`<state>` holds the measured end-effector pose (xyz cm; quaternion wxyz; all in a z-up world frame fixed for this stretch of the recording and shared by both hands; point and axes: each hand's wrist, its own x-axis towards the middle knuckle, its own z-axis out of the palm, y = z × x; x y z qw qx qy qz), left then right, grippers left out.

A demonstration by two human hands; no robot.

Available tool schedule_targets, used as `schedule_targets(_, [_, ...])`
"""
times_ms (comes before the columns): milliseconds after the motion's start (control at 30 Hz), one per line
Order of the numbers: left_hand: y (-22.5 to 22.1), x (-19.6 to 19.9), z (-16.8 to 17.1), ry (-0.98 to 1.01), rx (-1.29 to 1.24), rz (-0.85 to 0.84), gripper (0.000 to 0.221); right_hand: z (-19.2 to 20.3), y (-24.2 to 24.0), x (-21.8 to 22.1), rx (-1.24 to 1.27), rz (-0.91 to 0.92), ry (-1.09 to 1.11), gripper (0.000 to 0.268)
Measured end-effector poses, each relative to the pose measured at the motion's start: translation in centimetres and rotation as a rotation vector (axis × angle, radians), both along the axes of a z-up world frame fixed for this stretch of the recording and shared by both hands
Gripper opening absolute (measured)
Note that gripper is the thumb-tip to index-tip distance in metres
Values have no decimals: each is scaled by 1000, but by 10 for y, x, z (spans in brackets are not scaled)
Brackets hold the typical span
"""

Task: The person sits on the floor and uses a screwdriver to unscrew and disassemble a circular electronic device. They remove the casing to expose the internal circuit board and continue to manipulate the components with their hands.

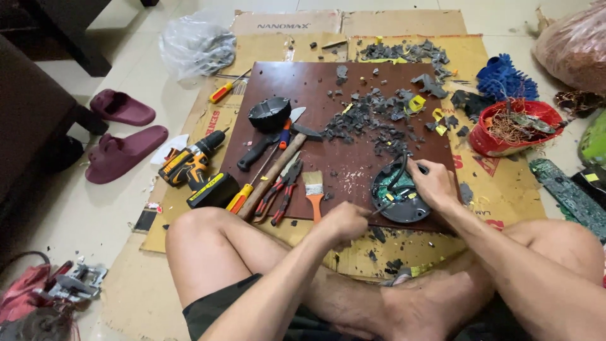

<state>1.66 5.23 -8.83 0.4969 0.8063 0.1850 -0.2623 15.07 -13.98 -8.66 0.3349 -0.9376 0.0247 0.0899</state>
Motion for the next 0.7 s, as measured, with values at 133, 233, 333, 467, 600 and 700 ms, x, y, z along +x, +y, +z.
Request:
schedule_targets(133, [-21, -35, 8, 1, -121, 147, 44, -3, 5, -10, 19, -54, -29, 42])
schedule_targets(233, [-36, -46, 40, -4, 17, 138, 39, 8, 11, -8, 27, -29, -56, 45])
schedule_targets(333, [-45, -55, 51, 6, 27, 142, 44, 8, 15, -8, -9, -11, -57, 48])
schedule_targets(467, [-53, -42, 9, 3, 38, 202, 42, 20, 23, -7, -48, -3, -64, 48])
schedule_targets(600, [-60, -55, 59, 65, -77, 339, 47, 26, 27, -12, -74, -1, -57, 49])
schedule_targets(700, [-81, -25, -12, 12, -124, 424, 47, -41, 9, 29, -154, -179, -52, 53])
